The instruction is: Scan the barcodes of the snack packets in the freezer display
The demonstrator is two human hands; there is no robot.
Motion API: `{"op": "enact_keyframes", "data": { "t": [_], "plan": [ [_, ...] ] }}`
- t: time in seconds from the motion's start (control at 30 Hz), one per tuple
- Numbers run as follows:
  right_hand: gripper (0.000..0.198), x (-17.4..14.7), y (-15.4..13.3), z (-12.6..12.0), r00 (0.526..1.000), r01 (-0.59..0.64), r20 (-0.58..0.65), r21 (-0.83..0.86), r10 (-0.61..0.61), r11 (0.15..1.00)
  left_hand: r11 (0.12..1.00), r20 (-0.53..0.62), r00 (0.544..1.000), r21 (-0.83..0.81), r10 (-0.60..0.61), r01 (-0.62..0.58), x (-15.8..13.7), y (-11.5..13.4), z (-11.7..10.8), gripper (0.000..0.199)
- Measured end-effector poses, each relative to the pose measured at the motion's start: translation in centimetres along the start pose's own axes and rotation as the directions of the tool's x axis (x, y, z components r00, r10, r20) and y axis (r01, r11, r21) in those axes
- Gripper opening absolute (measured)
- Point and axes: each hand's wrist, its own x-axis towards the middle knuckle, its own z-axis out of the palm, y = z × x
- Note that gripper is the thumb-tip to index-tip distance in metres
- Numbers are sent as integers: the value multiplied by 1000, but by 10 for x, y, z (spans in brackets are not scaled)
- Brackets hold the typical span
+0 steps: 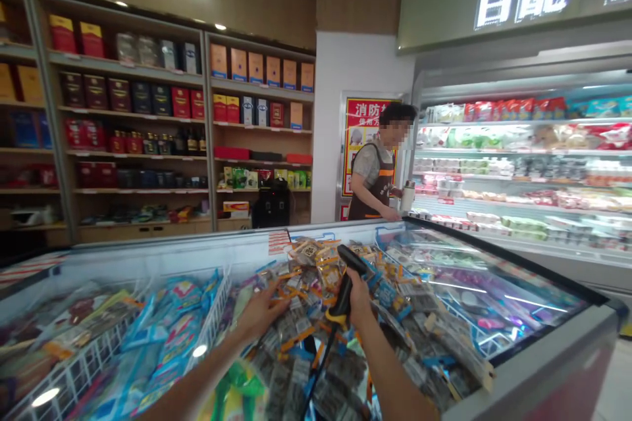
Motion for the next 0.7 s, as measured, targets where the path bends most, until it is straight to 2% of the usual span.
{"op": "enact_keyframes", "data": {
  "t": [0.1, 0.17, 0.23, 0.3, 0.33, 0.37, 0.43, 0.53, 0.7],
  "plan": [
    [26, 8, -6, -7, 998, -47, -42, 11, 47, 999, 1000, 3, 1000, -10, 3, -3, 3, 21, 6, 65],
    [23, 8, -12, -6, 997, -64, -42, 31, 65, 997, 999, 26, 999, -39, -18, 19, 5, 29, -1, 60],
    [21, 4, -19, 1, 997, -73, -5, 61, 74, 995, 997, -3, 998, -43, -63, 63, 0, 34, -12, 51],
    [19, -5, -26, 13, 991, -96, 98, 99, 87, 990, 997, -98, 992, -1, -80, 81, -17, 37, -22, 44],
    [19, -12, -29, 21, 981, -121, 165, 113, 101, 986, 997, -132, 989, 31, -60, 65, -29, 38, -24, 45],
    [20, -19, -31, 29, 966, -147, 229, 121, 116, 982, 998, -118, 993, 53, -27, 33, -43, 40, -24, 49],
    [21, -34, -31, 44, 932, -192, 335, 126, 141, 973, 995, 2, 999, 84, 49, -49, -71, 43, -18, 67],
    [26, -55, -20, 63, 872, -255, 460, 133, 168, 958, 994, 108, 994, 99, 31, -42, -95, 46, -7, 81],
    [31, -78, 14, 86, 793, -378, 546, 97, 268, 921, 996, 56, 998, 93, -3, -2, -87, 36, -11, 56]
  ]
}}
